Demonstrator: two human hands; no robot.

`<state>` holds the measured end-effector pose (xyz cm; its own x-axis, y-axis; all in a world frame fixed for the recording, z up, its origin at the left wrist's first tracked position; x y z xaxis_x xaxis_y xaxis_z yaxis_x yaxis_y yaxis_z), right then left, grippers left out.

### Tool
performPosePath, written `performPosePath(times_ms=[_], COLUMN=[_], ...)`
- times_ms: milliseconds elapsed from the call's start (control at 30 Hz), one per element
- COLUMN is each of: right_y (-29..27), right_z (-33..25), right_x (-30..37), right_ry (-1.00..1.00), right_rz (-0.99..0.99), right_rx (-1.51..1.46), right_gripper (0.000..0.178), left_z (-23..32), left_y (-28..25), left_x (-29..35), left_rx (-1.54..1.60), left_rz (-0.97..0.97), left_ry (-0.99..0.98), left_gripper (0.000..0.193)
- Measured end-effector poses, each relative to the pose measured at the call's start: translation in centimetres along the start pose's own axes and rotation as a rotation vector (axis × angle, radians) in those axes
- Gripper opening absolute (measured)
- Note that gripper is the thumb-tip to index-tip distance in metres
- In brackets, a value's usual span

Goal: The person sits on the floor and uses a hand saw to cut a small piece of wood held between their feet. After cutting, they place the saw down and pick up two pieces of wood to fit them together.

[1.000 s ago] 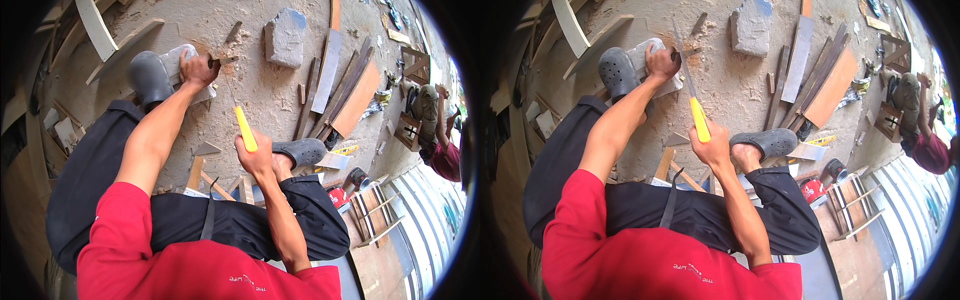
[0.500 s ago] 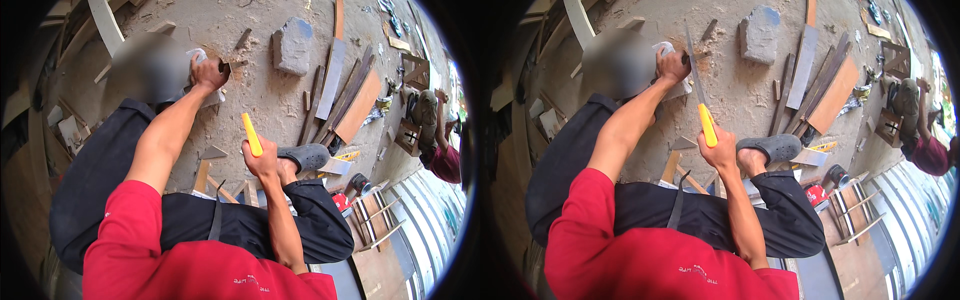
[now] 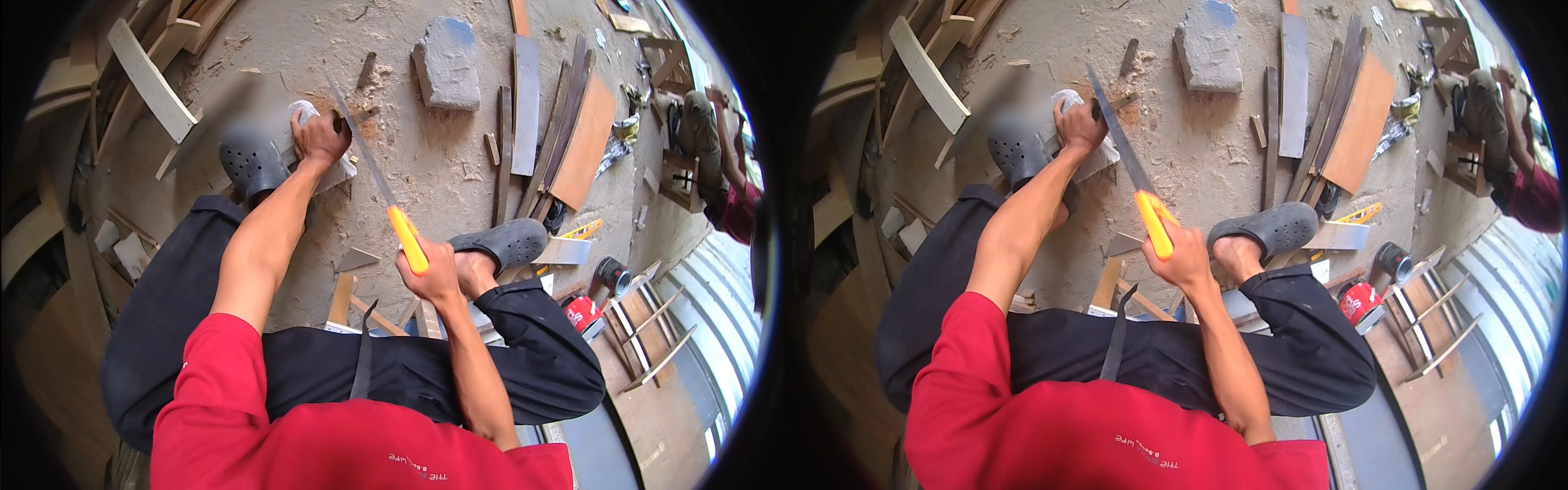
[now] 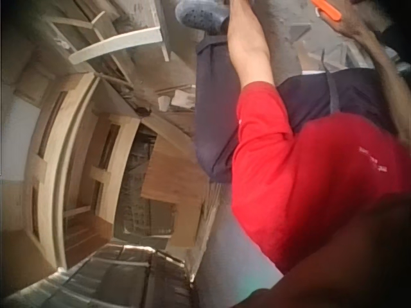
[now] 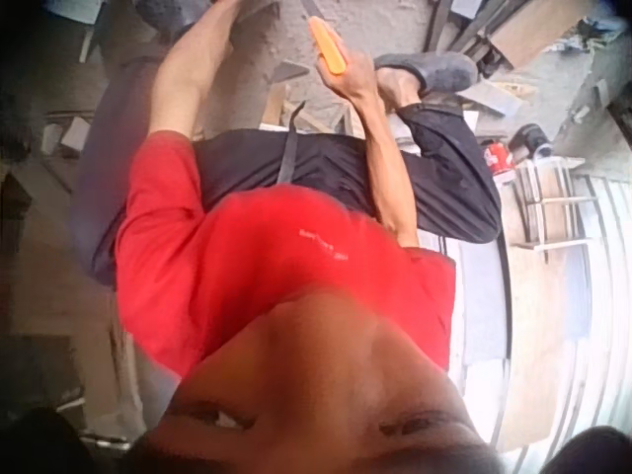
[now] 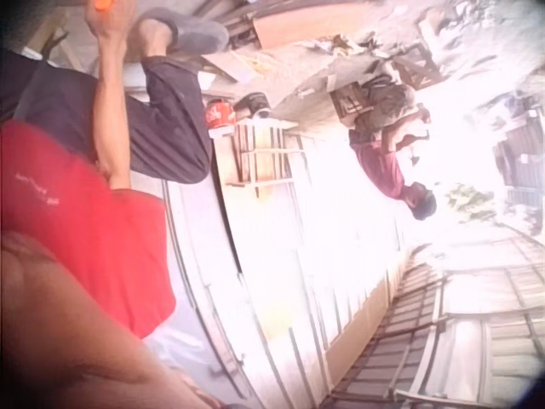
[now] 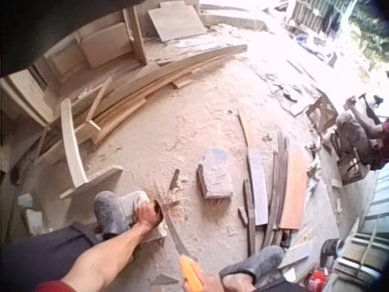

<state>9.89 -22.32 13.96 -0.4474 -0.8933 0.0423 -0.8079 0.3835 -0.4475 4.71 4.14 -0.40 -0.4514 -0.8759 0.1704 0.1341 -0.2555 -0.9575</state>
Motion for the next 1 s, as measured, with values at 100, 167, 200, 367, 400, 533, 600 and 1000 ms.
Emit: performPosePath(times_ms=[100, 167, 200, 367, 400, 533, 600, 1000], right_y=[1.8, 2.1, 1.7, 2.4, 2.9, 1.8, 1.6, 1.8], right_z=[2.1, 3.1, 3.4, 4.7, 5.4, 6.0, 6.3, 6.7], right_x=[-2.2, -1.9, -0.3, -0.8, -2.0, 1.3, 2.4, 1.6], right_ry=[-0.048, -0.023, -0.095, -0.097, -0.069, -0.109, -0.128, -0.135], right_rz=[-0.013, -0.016, 0.005, 0.034, 0.026, 0.054, 0.05, 0.007], right_rx=[0.058, -0.048, -0.019, -0.057, -0.07, -0.119, -0.119, -0.075], right_gripper=[0.014, 0.016, 0.017, 0.015, 0.015, 0.015, 0.014, 0.013], left_z=[0.3, -0.3, -0.4, 0.1, 0.2, 0.0, -0.1, 0.1], left_y=[0.2, 0.3, 0.5, 0.4, 0.3, 0.2, 0.2, 0.2], left_x=[-0.3, -0.1, -0.1, -0.2, -0.3, -0.1, -0.3, -0.6], left_rx=[0.008, -0.021, -0.03, -0.033, -0.028, -0.023, -0.012, -0.005], left_rz=[0.025, 0.034, 0.036, 0.023, 0.011, 0.003, 0.037, 0.018], left_ry=[0.031, 0.02, 0.01, 0.02, 0.026, 0.006, 0.013, 0.011], left_gripper=[0.035, 0.032, 0.031, 0.027, 0.028, 0.029, 0.029, 0.034])
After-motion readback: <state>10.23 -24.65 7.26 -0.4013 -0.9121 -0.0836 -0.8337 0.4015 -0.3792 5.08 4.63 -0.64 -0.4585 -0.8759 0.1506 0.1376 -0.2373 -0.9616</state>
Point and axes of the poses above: each hand's wrist, its own x-axis away from the middle knuckle, its own y-axis out of the palm, z = x × y, the point moved 6 cm from there along -x, towards the middle knuckle, and after that the axes turned 14 degrees about -y, right-handed, at the moved point
